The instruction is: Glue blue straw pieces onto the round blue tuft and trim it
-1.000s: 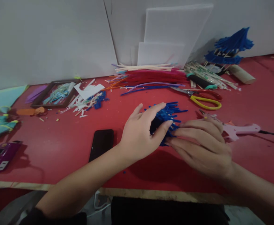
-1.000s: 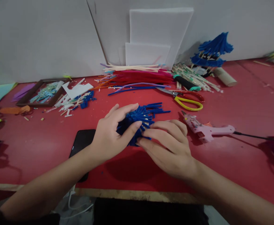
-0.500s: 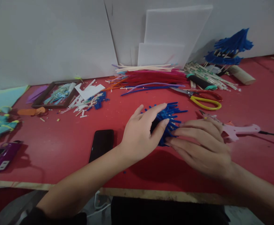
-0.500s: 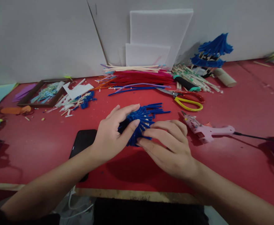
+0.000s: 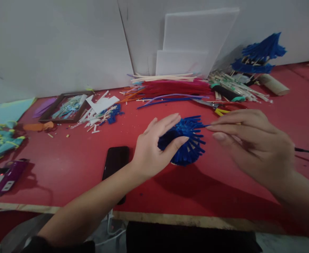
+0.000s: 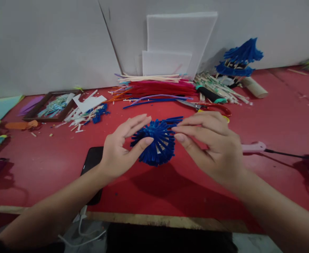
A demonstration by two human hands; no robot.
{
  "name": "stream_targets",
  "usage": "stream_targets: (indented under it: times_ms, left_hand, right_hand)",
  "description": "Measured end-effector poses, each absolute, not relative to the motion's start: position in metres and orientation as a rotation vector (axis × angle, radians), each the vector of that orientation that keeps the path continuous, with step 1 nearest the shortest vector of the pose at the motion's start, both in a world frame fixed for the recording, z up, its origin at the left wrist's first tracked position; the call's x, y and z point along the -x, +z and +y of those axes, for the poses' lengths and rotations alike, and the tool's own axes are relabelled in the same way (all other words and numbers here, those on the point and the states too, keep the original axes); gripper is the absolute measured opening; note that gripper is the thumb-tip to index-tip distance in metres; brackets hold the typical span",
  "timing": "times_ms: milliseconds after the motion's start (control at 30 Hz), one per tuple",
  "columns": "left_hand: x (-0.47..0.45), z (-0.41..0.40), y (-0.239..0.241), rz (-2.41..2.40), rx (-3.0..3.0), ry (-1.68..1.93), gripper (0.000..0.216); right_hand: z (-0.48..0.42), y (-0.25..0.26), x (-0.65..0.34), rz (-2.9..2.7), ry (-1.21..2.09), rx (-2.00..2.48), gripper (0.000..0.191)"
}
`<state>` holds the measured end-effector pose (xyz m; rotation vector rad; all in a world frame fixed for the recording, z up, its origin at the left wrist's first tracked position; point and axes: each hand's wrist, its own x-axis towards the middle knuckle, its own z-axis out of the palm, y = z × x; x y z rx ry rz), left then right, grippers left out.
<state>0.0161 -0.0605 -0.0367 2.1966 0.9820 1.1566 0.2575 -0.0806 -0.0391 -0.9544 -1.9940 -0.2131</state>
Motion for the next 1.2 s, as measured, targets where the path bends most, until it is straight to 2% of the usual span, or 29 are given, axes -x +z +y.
stream_targets:
  times_ms: [233, 567, 1200]
  left_hand:
    - [-0.011, -0.069, -0.049, 1.097, -2.256, 1.171, 0.035]
    - [-0.017, -0.063, -0.041, 1.137, -2.178, 1.178, 0.020]
    - [-0.022, -0.064, -0.054, 1.181, -2.260, 1.280, 0.028]
  right_hand:
    - [-0.055, -0.036, -0.240, -2.059, -0.077, 0.884, 0.023]
    - [-0.058, -0.049, -0.228, -1.936, 0.062, 0.873, 0.014]
    - [-0.066, -0.048, -0.222, -1.807, 0.168, 0.941, 0.009]
